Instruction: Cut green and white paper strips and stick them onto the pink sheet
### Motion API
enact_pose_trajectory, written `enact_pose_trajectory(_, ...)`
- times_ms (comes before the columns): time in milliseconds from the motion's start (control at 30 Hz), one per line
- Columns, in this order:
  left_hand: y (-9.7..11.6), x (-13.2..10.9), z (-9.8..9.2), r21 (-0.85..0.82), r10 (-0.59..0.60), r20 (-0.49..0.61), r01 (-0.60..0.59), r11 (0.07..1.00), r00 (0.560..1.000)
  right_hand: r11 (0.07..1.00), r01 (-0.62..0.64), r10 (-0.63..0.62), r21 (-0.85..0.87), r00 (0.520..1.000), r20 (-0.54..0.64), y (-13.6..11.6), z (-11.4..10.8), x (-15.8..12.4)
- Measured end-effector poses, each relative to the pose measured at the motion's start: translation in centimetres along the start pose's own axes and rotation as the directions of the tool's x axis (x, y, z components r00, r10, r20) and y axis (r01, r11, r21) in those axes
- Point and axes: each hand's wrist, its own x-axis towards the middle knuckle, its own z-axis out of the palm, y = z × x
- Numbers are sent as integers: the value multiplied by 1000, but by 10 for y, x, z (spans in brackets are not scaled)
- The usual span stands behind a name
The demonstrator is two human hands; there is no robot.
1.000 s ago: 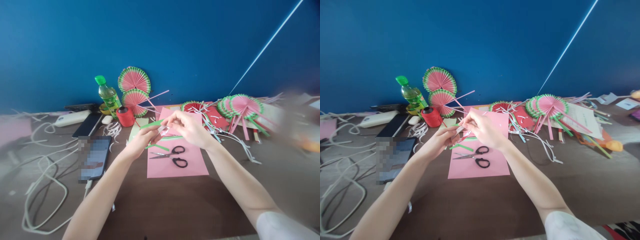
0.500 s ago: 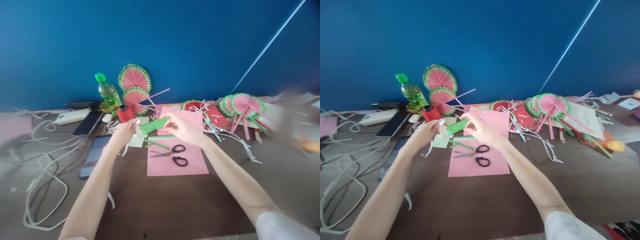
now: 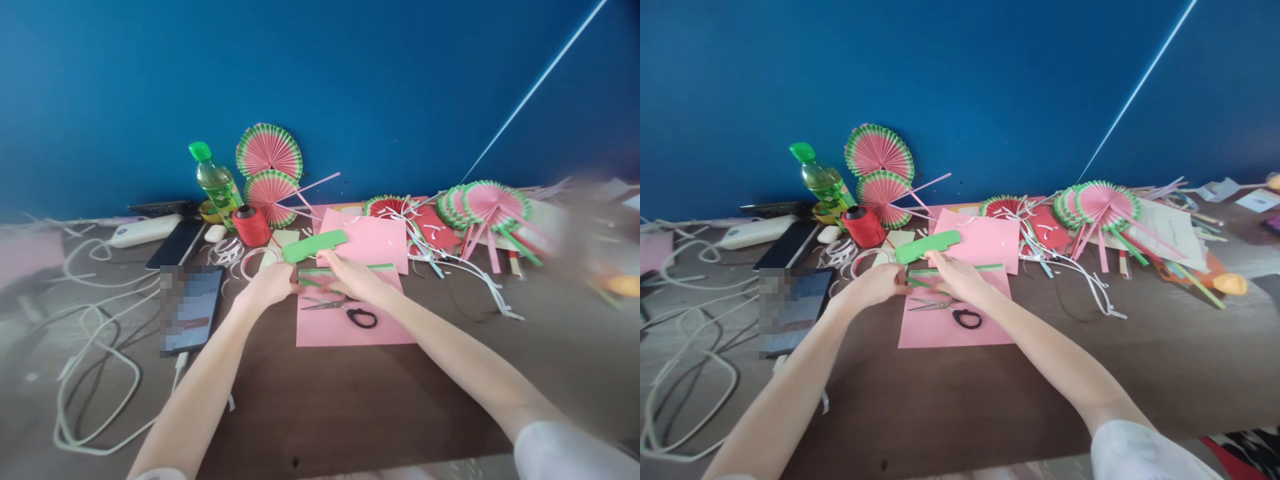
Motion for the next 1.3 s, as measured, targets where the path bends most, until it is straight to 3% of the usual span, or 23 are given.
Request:
enact_pose_trajectory(100, 0, 5, 10, -84, 74, 13, -73, 994, 997, 998, -15, 14, 55, 1000, 19, 5, 0, -8)
enact_pose_trajectory(233, -4, 6, 13, -214, 70, 31, -62, 975, 997, 988, 47, -56, 145, 997, 58, 9, 2, -30)
enact_pose_trajectory(533, 2, 4, 9, -118, 32, 54, -25, 993, 998, 971, 84, -101, 225, 993, 66, -1, 11, -65)
enact_pose_trajectory(667, 2, 5, 9, -75, 42, 55, -38, 997, 998, 962, 207, -221, 177, 973, 64, -8, 25, -62)
enact_pose_trajectory(867, 3, 5, 10, -59, 35, 46, -32, 998, 998, 890, 451, -454, 68, 889, 57, -27, 52, -36)
enact_pose_trajectory(967, 3, 4, 10, -74, 24, 44, -21, 997, 999, 862, 500, -504, 78, 862, 45, -36, 57, -28)
enact_pose_trajectory(1033, 3, 3, 10, -72, 40, 40, -37, 997, 998, 889, 450, -446, 82, 893, -67, -36, 54, -29)
enact_pose_trajectory(1100, 3, 4, 9, -73, 59, 42, -56, 996, 997, 941, 328, -300, 79, 921, -249, -29, 50, -34)
enact_pose_trajectory(1167, 3, 4, 8, -75, 63, 47, -60, 995, 997, 982, 178, -143, 64, 917, -372, -16, 45, -39)
enact_pose_trajectory(1300, 1, 4, 8, -92, 78, 26, -75, 993, 997, 992, 88, -54, 86, 939, -341, 10, 41, -39)
